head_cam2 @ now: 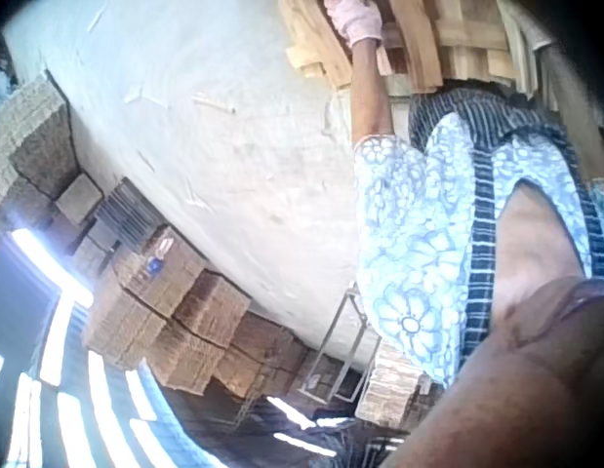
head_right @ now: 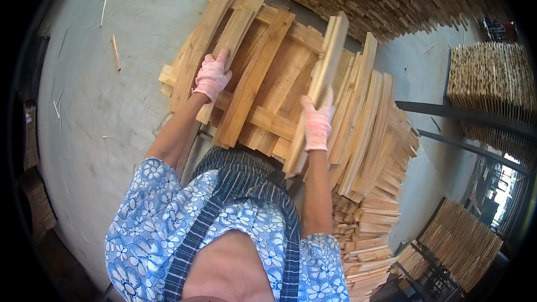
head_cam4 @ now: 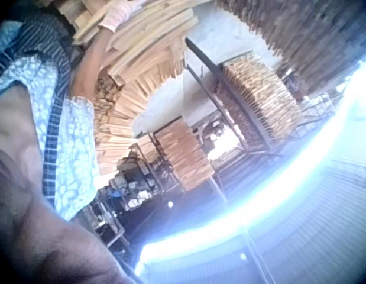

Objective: The person lifts stacks of wooden planks from a metal rack and places them onto a wooden pallet on the floor. They repeat this process, moving wood from the rack to the pallet and occasionally adjusting the planks on the pallet.

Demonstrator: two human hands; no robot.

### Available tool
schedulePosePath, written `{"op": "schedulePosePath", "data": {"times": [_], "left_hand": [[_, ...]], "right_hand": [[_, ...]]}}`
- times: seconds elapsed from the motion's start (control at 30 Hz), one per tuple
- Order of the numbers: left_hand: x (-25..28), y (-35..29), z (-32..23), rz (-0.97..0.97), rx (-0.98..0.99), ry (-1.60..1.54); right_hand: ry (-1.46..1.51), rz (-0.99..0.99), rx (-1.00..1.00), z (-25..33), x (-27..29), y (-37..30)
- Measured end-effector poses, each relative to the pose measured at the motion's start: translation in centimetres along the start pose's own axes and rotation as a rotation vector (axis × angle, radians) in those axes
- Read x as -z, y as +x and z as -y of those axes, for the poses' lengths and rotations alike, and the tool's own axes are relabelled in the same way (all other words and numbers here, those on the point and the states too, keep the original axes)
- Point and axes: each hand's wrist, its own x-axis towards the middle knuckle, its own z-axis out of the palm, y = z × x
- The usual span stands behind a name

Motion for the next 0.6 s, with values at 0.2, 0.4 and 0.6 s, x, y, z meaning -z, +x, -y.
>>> {"op": "schedulePosePath", "data": {"times": [0.2, 0.4, 0.6], "left_hand": [[0.9, -2.1, -2.4, -0.008, -0.049, 0.055], [2.6, -0.3, 2.0, -0.308, -0.007, -0.201], [1.4, 3.5, 5.9, 0.112, 0.172, -0.235]], "right_hand": [[-0.736, 0.081, -0.239, -1.1, -7.3, 1.1], [0.359, -0.129, -0.294, -5.8, -1.4, 2.7], [0.229, 0.076, -0.121, -4.1, -8.8, 3.2]]}}
